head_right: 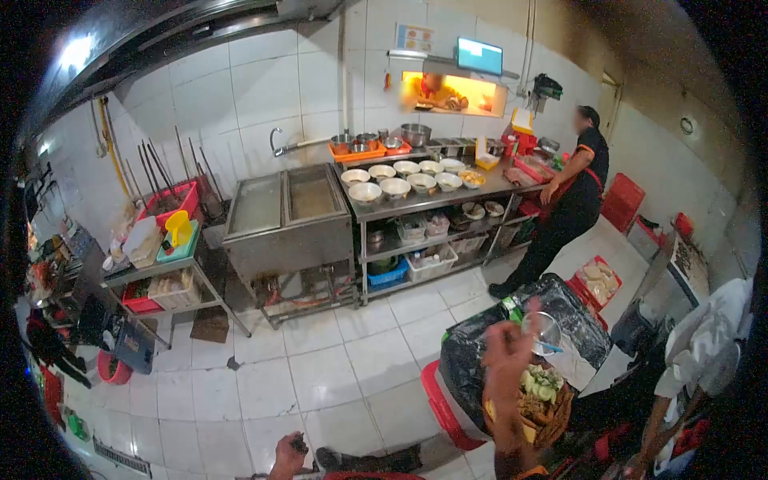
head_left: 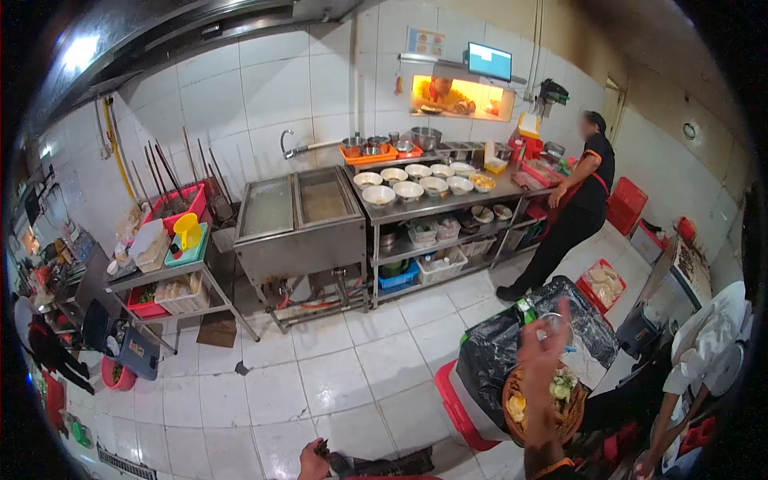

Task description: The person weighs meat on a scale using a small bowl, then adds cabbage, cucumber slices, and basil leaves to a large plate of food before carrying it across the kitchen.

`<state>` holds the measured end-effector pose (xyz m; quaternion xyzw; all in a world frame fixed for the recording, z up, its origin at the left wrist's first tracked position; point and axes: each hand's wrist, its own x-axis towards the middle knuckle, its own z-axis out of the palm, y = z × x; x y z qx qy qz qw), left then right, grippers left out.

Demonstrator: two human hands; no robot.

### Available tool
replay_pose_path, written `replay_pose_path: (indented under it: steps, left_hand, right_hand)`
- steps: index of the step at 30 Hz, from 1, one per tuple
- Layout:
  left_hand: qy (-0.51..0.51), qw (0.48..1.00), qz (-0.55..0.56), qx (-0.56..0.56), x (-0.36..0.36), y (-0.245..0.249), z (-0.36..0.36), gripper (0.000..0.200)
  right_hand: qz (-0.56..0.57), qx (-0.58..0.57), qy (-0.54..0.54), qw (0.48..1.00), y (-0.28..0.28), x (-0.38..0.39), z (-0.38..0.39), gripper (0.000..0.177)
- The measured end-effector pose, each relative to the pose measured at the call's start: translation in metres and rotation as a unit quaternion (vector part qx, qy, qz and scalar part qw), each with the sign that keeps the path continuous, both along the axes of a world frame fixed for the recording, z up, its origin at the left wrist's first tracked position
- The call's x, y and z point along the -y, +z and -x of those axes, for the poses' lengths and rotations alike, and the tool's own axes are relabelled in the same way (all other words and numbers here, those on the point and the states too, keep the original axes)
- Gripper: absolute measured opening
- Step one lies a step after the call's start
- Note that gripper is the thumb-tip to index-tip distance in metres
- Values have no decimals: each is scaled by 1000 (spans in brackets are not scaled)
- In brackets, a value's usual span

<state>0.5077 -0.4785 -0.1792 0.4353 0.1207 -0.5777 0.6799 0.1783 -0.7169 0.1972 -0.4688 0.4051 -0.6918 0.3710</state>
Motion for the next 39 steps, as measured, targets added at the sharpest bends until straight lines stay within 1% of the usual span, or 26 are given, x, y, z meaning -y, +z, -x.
replay_pose_path:
  steps: [1,3,4,5,6,7,9,12,13,14,15,17,19,20,21,22,23,24,25,28,29,30,34,36,37,39]
  left_hand:
    - [13,996,-59,68,-4,4,-5,19]
    - [-108,953,-24,281,-19,21,-19,17]
    - [-107,953,-17,284,-24,22,-32,17]
    - [-149,886,-26,439,-32,18,-47,18]
    - [-186,792,-36,581,-41,11,-66,18]
    - [-187,789,-32,585,-51,-2,-88,18]
    - [-157,819,-22,551,-63,-32,-118,19]
    - [-151,846,-21,510,-74,-45,-160,20]
    - [-140,850,-36,507,-71,-67,-179,20]
    - [-89,957,43,274,-60,-92,-198,19]
    - [-16,992,127,26,-72,-111,-212,23]
    - [38,988,95,-113,-52,-54,-213,27]
    - [63,993,53,-87,-36,-23,-222,31]
    - [-3,998,18,57,-33,-5,-224,33]
    - [1,998,7,65,-30,20,-231,34]
    - [5,997,-5,74,-25,44,-238,35]
    - [85,995,24,-44,-26,65,-246,35]
    - [95,990,78,-73,-34,65,-257,37]
    - [124,986,68,-91,-42,69,-267,40]
    - [184,974,69,-114,-76,89,-300,51]
    - [197,958,164,-129,-97,84,-312,57]
    - [207,934,257,-137,-115,80,-324,62]
    - [288,902,306,-103,-182,72,-374,72]
    - [339,926,143,-88,-209,78,-412,75]
    - [358,919,145,-78,-226,84,-431,75]
    - [374,915,138,-58,-253,94,-469,77]
  right_hand:
    - [-21,-43,31,998,-15,-2,-19,71]
    - [-37,-87,62,994,-42,-3,-51,70]
    - [-49,-111,108,987,-54,-2,-69,68]
    - [-63,-133,153,977,-64,-3,-89,66]
    - [-60,-129,149,978,-70,-7,-111,66]
    - [-58,-152,143,976,-75,-10,-134,62]
    - [-52,-184,138,972,-87,-12,-174,59]
    - [-78,-247,199,945,-105,-26,-229,41]
    - [-80,-249,217,940,-107,-33,-246,41]
    - [-64,-312,253,914,-111,-40,-264,39]
    - [-43,-372,294,880,-118,-45,-284,37]
    - [-56,-390,374,839,-142,-55,-325,36]
    - [-67,-416,450,788,-159,-61,-364,35]
    - [-14,-448,491,746,-167,-69,-387,35]
    - [42,-473,530,703,-173,-75,-410,36]
    - [72,-504,589,628,-178,-79,-435,40]
    - [77,-497,617,605,-186,-87,-457,40]
    - [171,-497,642,558,-193,-97,-484,42]
    - [265,-487,659,508,-199,-107,-512,44]
    - [365,-438,726,383,-220,-135,-586,47]
    - [402,-425,741,330,-229,-147,-609,46]
    - [386,-370,770,348,-246,-162,-631,40]
    - [473,-313,777,275,-252,-224,-725,35]
    - [495,-287,773,272,-248,-260,-774,31]
    - [506,-272,777,259,-243,-278,-798,31]
    - [431,-309,809,254,-235,-308,-844,28]
